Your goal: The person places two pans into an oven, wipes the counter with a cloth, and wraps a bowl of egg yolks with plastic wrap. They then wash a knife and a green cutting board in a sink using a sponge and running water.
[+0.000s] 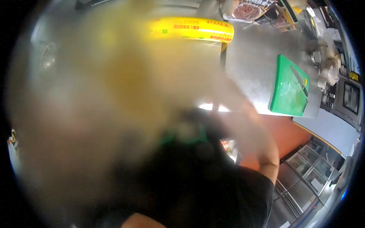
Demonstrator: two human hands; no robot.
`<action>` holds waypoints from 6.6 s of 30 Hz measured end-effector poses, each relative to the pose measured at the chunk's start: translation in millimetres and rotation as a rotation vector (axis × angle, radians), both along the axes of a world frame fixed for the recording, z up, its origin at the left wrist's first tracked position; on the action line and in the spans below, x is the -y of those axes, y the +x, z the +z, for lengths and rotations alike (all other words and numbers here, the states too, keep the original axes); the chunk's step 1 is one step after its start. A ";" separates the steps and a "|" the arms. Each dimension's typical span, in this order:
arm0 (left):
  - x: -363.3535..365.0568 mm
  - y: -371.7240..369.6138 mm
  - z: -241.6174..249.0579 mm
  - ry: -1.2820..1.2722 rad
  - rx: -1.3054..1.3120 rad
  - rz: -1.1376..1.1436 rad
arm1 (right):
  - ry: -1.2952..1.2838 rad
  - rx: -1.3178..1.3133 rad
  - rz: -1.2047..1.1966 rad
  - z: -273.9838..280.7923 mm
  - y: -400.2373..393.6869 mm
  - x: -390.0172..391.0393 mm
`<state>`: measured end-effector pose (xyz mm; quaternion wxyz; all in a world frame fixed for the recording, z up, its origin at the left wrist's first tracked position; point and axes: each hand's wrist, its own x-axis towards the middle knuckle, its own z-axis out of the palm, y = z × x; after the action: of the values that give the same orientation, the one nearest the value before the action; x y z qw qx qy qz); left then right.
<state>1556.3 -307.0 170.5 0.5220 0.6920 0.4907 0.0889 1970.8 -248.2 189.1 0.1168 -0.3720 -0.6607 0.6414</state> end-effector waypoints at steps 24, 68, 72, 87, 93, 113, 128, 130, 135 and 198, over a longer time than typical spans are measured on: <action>-12.8 103.9 -49.8 -0.605 0.717 0.860 | -0.140 0.077 -0.537 -94.5 -93.1 8.2; 2.2 90.2 -39.0 -0.235 0.567 0.861 | 0.291 0.221 0.368 -64.7 -76.3 -32.7; -1.8 95.1 -40.1 -0.201 0.633 0.845 | 0.221 0.331 0.335 -48.6 -91.2 -21.4; 0.3 87.7 -39.7 -0.222 0.516 0.777 | 0.894 0.495 0.190 -70.7 -116.9 -5.8; 2.5 85.6 -51.5 -0.209 0.558 0.796 | 1.091 0.714 0.253 -67.5 -128.2 -4.8; 26.7 74.9 -56.2 -0.239 0.634 0.902 | 1.013 0.140 0.249 -46.0 -139.0 -20.1; 58.6 75.7 -42.0 -0.117 0.599 1.106 | 1.114 0.509 0.193 -51.6 -126.2 -16.6; 62.7 74.4 -53.2 -0.109 0.605 1.115 | 1.092 0.580 0.239 -52.2 -127.2 -15.9; 67.2 73.4 -47.9 -0.175 0.567 1.111 | 1.171 0.764 0.117 -76.8 -153.8 -9.1; 177.5 -87.9 -7.7 -0.122 0.346 0.939 | 1.066 1.066 0.291 -62.5 -115.5 -110.7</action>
<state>1468.4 -484.5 162.9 0.5387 0.3399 0.6598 0.3987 1855.2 -137.5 126.6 -0.1395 -0.4338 -0.8899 -0.0213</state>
